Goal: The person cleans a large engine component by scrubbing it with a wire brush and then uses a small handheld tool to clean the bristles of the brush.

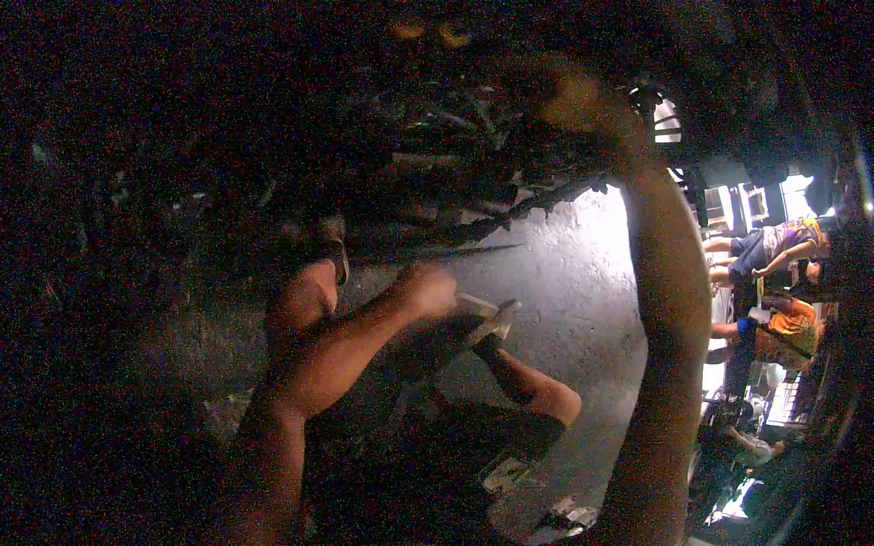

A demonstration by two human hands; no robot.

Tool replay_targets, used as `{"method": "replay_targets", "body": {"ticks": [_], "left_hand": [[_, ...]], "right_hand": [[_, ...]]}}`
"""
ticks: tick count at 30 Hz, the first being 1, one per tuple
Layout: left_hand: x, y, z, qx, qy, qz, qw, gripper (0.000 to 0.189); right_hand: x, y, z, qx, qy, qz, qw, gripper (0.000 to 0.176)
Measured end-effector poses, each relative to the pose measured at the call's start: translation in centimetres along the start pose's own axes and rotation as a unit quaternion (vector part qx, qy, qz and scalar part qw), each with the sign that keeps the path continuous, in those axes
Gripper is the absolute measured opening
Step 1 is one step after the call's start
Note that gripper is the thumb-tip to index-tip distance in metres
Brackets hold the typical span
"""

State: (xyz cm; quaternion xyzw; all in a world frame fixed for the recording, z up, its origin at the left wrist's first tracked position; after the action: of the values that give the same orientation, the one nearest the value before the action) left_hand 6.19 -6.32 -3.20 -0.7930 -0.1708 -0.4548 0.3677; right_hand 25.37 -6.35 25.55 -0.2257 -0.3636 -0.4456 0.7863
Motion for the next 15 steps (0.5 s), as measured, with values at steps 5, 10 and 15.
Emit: {"method": "replay_targets", "body": {"ticks": [5,10,15], "left_hand": [[0.1,0.0,-0.4,-0.014,0.022,0.017,1.000,0.024],[0.4,-0.1,-0.4,-0.011,0.034,0.044,0.998,0.024],[1.0,0.2,0.2,-0.013,0.003,0.008,1.000,0.025]], "right_hand": [[0.4,0.1,6.5,0.142,-0.344,0.081,0.925,0.053],[-2.1,1.0,10.1,0.146,-0.428,0.159,0.878,0.048],[-0.9,1.1,9.0,0.087,-0.413,0.217,0.880,0.050]]}}
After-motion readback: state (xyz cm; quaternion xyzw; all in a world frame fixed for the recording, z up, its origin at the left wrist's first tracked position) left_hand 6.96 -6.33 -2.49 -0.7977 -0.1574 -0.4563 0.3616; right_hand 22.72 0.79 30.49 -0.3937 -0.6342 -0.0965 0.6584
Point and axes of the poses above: each hand's wrist, its own y-axis towards the middle knuckle, its own x-axis out of the back of the hand, z = x × y, the point moved 10 cm from there along y, towards the middle knuckle, and after that the axes turned 7 degrees about y, right-handed, at the moved point
